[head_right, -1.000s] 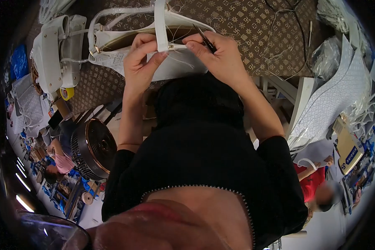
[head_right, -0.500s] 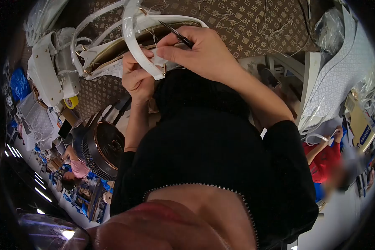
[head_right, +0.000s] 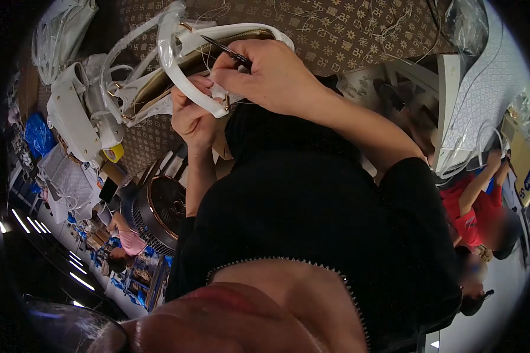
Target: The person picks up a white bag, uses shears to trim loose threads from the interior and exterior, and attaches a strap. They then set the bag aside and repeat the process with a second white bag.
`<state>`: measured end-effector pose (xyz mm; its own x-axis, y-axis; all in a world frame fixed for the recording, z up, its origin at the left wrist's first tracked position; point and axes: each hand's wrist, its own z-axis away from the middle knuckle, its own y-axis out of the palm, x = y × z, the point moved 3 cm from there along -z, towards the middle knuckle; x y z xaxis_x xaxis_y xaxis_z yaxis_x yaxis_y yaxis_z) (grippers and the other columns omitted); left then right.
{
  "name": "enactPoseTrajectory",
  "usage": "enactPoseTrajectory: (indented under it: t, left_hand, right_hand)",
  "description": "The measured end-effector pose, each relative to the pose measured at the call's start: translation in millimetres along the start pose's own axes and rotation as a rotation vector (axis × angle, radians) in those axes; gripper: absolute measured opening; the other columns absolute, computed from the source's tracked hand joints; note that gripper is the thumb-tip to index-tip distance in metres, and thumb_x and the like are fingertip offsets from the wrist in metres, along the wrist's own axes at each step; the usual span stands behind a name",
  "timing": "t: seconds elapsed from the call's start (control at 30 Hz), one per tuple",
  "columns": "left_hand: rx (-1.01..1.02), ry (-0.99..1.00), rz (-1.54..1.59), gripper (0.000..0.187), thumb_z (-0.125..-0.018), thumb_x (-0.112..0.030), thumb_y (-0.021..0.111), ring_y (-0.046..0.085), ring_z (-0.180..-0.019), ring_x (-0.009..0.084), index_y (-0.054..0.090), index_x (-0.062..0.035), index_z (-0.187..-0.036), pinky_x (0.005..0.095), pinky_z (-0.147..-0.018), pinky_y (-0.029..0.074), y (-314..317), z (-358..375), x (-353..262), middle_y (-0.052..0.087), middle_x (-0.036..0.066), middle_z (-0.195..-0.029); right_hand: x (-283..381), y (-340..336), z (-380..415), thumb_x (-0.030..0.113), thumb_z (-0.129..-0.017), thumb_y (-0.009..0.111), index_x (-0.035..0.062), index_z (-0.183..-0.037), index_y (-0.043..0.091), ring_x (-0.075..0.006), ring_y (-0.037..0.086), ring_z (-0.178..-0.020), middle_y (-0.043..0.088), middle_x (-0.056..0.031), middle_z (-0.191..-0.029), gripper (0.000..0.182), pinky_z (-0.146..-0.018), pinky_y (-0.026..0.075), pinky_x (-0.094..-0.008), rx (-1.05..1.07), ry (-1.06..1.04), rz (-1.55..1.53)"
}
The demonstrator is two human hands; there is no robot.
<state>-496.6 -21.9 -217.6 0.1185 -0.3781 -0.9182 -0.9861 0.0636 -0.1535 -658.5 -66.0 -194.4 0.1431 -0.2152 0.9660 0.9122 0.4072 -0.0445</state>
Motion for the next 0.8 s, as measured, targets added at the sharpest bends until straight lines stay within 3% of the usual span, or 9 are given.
enactPoseTrajectory:
  t: [0.2, 0.27, 0.33, 0.4, 0.5, 0.6, 0.67, 0.77, 0.8]
  left_hand:
    - [-0.008, -0.229, -0.074, 0.015, -0.081, -0.001, 0.052, 0.053, -0.084, 0.0146, 0.057, 0.0017, -0.096, 0.0266, -0.076, 0.044, -21, -27, -12, 0.057, 0.009, -0.092]
    - [-0.107, -0.380, -0.313, 0.020, -0.081, -0.005, 0.054, 0.056, -0.082, 0.0148, 0.058, 0.0006, -0.100, 0.0250, -0.070, 0.044, -24, -42, -12, 0.056, 0.010, -0.095]
    - [-0.018, -0.263, -0.595, 0.021, -0.083, -0.009, 0.055, 0.057, -0.077, 0.0130, 0.058, 0.0008, -0.100, 0.0239, -0.066, 0.045, -23, -63, -8, 0.059, 0.010, -0.094]
    - [0.118, -0.538, -0.271, 0.021, -0.084, -0.014, 0.057, 0.059, -0.071, 0.0132, 0.060, 0.0025, -0.097, 0.0243, -0.065, 0.046, -14, -76, -3, 0.063, 0.011, -0.087]
    - [-0.043, -0.433, 0.113, 0.027, -0.086, -0.023, 0.058, 0.060, -0.068, 0.0135, 0.062, 0.0030, -0.092, 0.0243, -0.063, 0.048, 1, -78, 11, 0.064, 0.012, -0.077]
    - [-0.003, -0.738, 0.003, 0.038, -0.086, -0.036, 0.057, 0.059, -0.066, 0.0131, 0.061, 0.0016, -0.084, 0.0247, -0.057, 0.047, 4, -82, 6, 0.061, 0.009, -0.072]
    - [-0.038, -0.779, -0.012, 0.037, -0.087, -0.035, 0.056, 0.059, -0.064, 0.0129, 0.060, 0.0015, -0.083, 0.0236, -0.056, 0.046, -17, -68, 47, 0.061, 0.009, -0.071]
    - [-0.133, -0.727, -0.061, 0.036, -0.088, -0.035, 0.054, 0.059, -0.061, 0.0127, 0.059, 0.0008, -0.082, 0.0208, -0.052, 0.045, -7, -68, 27, 0.059, 0.006, -0.068]
    - [-0.086, -0.718, 0.060, 0.037, -0.089, -0.034, 0.052, 0.060, -0.068, 0.0146, 0.061, 0.0020, -0.087, 0.0230, -0.059, 0.047, -1, -69, 15, 0.061, 0.010, -0.076]
  right_hand:
    - [-4, 1, 3, 0.016, -0.082, 0.062, 0.0029, -0.086, 0.062, -0.0018, 0.045, -0.060, 0.055, 0.0037, -0.068, 0.014, -0.052, 0.037, -0.0185, 0.017, 0.067, -0.136]
    - [-7, 4, 6, 0.017, -0.082, 0.062, 0.0030, -0.087, 0.062, -0.0017, 0.045, -0.060, 0.056, 0.0036, -0.068, 0.014, -0.053, 0.037, -0.0185, 0.039, 0.082, -0.169]
    - [-8, 4, 9, 0.017, -0.082, 0.062, 0.0020, -0.085, 0.062, -0.0020, 0.045, -0.060, 0.055, 0.0037, -0.067, 0.015, -0.054, 0.038, -0.0184, 0.008, 0.057, -0.172]
    - [-9, 2, 11, 0.018, -0.083, 0.061, 0.0016, -0.087, 0.060, -0.0027, 0.046, -0.062, 0.055, 0.0030, -0.069, 0.017, -0.056, 0.038, -0.0187, 0.033, 0.065, -0.177]
    - [-11, -3, 11, 0.022, -0.084, 0.058, 0.0015, -0.092, 0.056, -0.0082, 0.050, -0.062, 0.056, -0.0020, -0.071, 0.022, -0.058, 0.040, -0.0227, -0.019, -0.059, -0.165]
    - [-9, -16, 9, 0.026, -0.086, 0.054, 0.0017, -0.096, 0.051, -0.0165, 0.053, -0.061, 0.056, -0.0081, -0.071, 0.027, -0.057, 0.042, -0.0284, -0.128, -0.266, -0.088]
    - [1, -21, 7, 0.028, -0.089, 0.049, 0.0012, -0.092, 0.048, -0.0251, 0.053, -0.061, 0.052, -0.0107, -0.071, 0.027, -0.057, 0.042, -0.0340, -0.166, -0.360, -0.028]
    - [-2, -18, 3, 0.025, -0.089, 0.052, 0.0015, -0.089, 0.051, -0.0178, 0.051, -0.060, 0.050, -0.0076, -0.070, 0.024, -0.055, 0.040, -0.0291, -0.146, -0.484, 0.275]
    - [-4, -18, 4, 0.025, -0.089, 0.052, 0.0015, -0.089, 0.051, -0.0178, 0.051, -0.060, 0.050, -0.0076, -0.070, 0.024, -0.055, 0.040, -0.0291, -0.140, -0.481, 0.276]
